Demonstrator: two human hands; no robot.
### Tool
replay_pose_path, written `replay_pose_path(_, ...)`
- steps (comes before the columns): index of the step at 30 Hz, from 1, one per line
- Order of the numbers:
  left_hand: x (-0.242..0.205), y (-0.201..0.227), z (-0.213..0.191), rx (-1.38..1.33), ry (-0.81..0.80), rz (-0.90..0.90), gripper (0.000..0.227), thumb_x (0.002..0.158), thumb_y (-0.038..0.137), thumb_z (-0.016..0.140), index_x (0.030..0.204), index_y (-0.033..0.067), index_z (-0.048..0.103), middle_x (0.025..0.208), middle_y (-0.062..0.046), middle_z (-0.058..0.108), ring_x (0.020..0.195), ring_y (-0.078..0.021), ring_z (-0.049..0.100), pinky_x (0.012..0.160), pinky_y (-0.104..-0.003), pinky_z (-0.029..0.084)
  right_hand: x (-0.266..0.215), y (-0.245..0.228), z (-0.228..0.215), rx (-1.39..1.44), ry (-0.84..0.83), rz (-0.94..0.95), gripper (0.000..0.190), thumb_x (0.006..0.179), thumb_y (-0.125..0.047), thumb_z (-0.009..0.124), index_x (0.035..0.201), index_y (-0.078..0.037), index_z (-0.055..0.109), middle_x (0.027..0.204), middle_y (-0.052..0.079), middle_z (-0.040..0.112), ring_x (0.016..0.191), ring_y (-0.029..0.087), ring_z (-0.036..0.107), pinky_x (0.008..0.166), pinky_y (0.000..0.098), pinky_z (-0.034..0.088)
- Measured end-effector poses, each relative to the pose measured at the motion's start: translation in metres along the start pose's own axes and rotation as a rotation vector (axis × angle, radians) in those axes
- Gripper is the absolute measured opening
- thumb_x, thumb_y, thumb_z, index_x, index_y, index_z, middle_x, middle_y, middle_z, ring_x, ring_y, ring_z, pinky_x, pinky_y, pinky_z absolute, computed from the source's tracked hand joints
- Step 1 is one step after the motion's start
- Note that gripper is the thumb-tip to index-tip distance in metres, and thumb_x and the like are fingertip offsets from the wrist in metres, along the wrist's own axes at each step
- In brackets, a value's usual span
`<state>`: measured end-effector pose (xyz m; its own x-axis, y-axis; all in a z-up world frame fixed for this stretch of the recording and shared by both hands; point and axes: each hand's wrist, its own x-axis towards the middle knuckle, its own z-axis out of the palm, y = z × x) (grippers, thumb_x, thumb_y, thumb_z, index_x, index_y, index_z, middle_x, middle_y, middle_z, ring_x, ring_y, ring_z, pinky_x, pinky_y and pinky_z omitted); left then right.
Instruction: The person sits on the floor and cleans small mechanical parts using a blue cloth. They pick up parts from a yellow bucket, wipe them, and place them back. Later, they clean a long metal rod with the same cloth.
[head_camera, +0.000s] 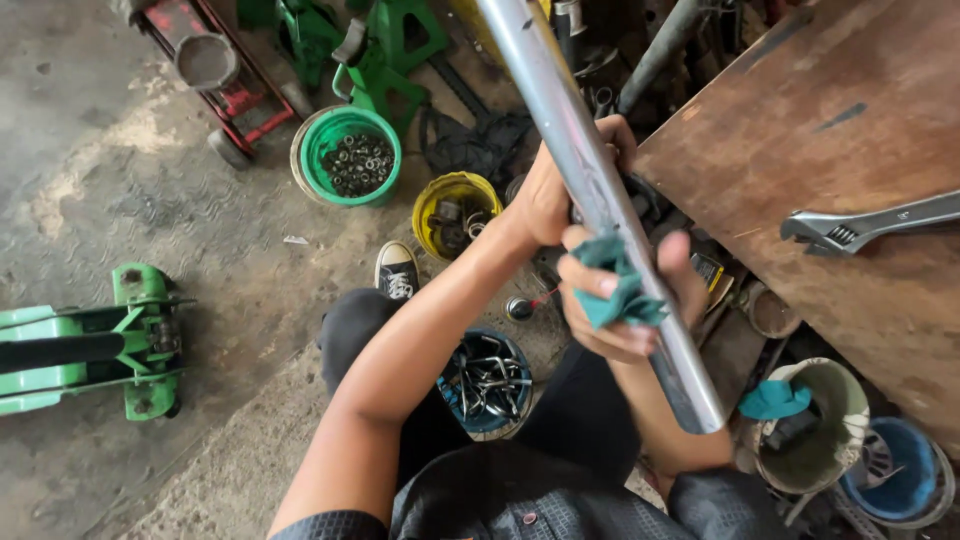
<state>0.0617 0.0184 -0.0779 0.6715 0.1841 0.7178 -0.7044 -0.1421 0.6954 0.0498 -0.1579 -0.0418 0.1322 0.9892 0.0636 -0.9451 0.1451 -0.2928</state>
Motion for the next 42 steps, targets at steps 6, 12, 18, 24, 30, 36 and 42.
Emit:
replay_pose_path(6, 0.004, -0.002, 0.004, -0.349, -0.040, -0.223, 0.050, 0.110, 0.045, 0.043, 0.091, 0.0013, 0.058, 0.088, -0.007, 0.059, 0.075, -0.0166, 0.057, 0.070, -0.032, 0.048, 0.039, 0.030, 0.016, 0.947, -0.548, -0.030, 0.054, 0.095, -0.014, 0.076, 0.126, 0.022, 0.049, 0.101, 0.025, 0.068, 0.066, 0.028, 0.073, 0.054, 0.0284, 0.059)
replay_pose_path(12, 0.001, 0.018, 0.007, -0.257, -0.007, -0.277, 0.048, 0.108, 0.044, 0.046, 0.095, -0.0008, 0.056, 0.086, -0.003, 0.051, 0.082, -0.0128, 0.050, 0.076, -0.031, 0.043, 0.003, -0.001, -0.016, 0.455, -0.700, 0.428, 0.041, 0.097, -0.032, 0.072, 0.111, 0.006, 0.065, 0.083, 0.020, 0.071, 0.067, 0.038, 0.074, 0.053, 0.0387, 0.063)
replay_pose_path(18, -0.001, 0.010, 0.009, -0.249, 0.056, -0.268, 0.049, 0.110, 0.046, 0.046, 0.090, 0.0015, 0.056, 0.084, -0.003, 0.054, 0.076, -0.0108, 0.053, 0.075, -0.031, 0.045, -0.109, -0.016, 0.029, 0.013, -0.108, 0.155, 0.041, 0.097, -0.020, 0.073, 0.108, 0.019, 0.067, 0.092, 0.026, 0.078, 0.076, 0.037, 0.080, 0.064, 0.0430, 0.066)
replay_pose_path(24, -0.001, 0.013, 0.008, -0.285, 0.100, -0.406, 0.050, 0.104, 0.049, 0.047, 0.091, 0.0018, 0.059, 0.071, -0.001, 0.054, 0.067, -0.0120, 0.053, 0.061, -0.028, 0.039, -0.086, -0.014, 0.092, -1.779, 0.555, -0.185, 0.087, 0.086, -0.034, 0.072, 0.154, 0.006, 0.037, 0.161, 0.020, 0.047, 0.138, 0.038, 0.051, 0.112, 0.0398, 0.037)
replay_pose_path(30, -0.014, -0.022, 0.003, -0.241, 0.083, -0.115, 0.051, 0.105, 0.053, 0.051, 0.097, 0.0023, 0.052, 0.093, -0.006, 0.059, 0.089, -0.0121, 0.058, 0.081, -0.028, 0.048, -0.019, -0.046, 0.083, -2.064, -0.057, -0.226, 0.072, 0.098, -0.035, 0.059, 0.161, -0.011, 0.035, 0.177, 0.015, 0.009, 0.165, 0.038, 0.012, 0.133, 0.0532, 0.017)
replay_pose_path(36, -0.067, -0.106, 0.015, -0.383, 0.357, -0.487, 0.043, 0.111, 0.041, 0.040, 0.120, 0.0026, 0.056, 0.111, -0.010, 0.062, 0.104, -0.0204, 0.058, 0.090, -0.038, 0.051, 0.090, -0.072, 0.068, -2.015, 0.029, -0.486, 0.061, 0.111, -0.018, 0.057, 0.165, -0.004, 0.033, 0.173, 0.023, 0.034, 0.163, 0.039, 0.031, 0.134, 0.0507, 0.026)
replay_pose_path(42, -0.062, -0.099, 0.033, -0.544, 0.508, -0.540, 0.041, 0.109, 0.038, 0.030, 0.137, 0.0146, 0.049, 0.130, -0.003, 0.059, 0.118, -0.0135, 0.056, 0.106, -0.030, 0.044, 0.118, -0.070, 0.073, -0.996, 0.015, -0.267, 0.044, 0.095, -0.015, 0.071, 0.125, 0.010, 0.051, 0.133, 0.019, 0.067, 0.107, 0.020, 0.073, 0.087, 0.0249, 0.057)
